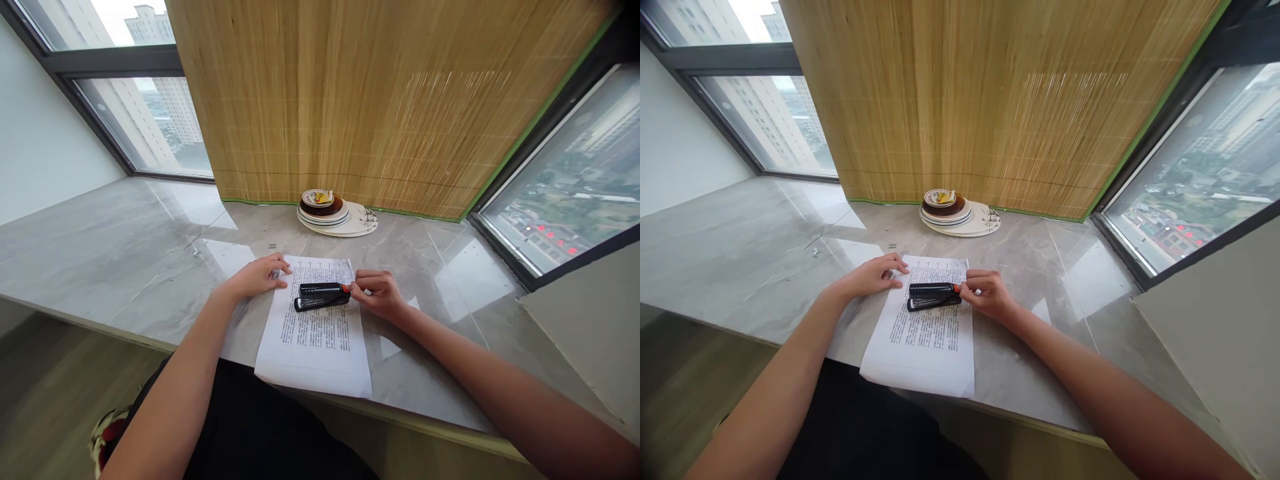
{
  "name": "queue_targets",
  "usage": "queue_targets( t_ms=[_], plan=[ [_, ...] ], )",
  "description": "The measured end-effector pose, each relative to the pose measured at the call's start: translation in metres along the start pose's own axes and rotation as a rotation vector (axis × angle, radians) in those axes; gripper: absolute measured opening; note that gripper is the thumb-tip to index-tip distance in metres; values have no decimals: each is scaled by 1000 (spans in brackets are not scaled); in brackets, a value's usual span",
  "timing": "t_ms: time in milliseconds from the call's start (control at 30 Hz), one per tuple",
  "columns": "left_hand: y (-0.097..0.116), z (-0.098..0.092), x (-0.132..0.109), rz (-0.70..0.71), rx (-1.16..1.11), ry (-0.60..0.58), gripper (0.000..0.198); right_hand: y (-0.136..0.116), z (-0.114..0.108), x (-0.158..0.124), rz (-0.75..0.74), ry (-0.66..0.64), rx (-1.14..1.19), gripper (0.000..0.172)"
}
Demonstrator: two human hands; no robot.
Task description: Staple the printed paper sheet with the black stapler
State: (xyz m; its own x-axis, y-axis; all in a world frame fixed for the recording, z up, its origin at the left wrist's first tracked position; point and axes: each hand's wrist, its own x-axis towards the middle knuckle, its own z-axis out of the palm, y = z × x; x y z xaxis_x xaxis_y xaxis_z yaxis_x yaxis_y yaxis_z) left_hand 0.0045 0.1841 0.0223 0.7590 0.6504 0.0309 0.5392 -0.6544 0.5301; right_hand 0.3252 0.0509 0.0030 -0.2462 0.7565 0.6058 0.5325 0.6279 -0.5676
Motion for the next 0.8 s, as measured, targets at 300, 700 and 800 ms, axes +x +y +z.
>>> queue_targets(
  t_ms=[300,700,800],
  plan=[
    [-2,0,0,34,8,-4,28,1,1,1,6,8,-7,45],
    [1,-2,-1,37,-5,-4,27,0,3,1,-6,21,5,44],
    [2,-2,-1,36,-13,-3,27,0,2,1,-5,24,-3,45]
  ],
)
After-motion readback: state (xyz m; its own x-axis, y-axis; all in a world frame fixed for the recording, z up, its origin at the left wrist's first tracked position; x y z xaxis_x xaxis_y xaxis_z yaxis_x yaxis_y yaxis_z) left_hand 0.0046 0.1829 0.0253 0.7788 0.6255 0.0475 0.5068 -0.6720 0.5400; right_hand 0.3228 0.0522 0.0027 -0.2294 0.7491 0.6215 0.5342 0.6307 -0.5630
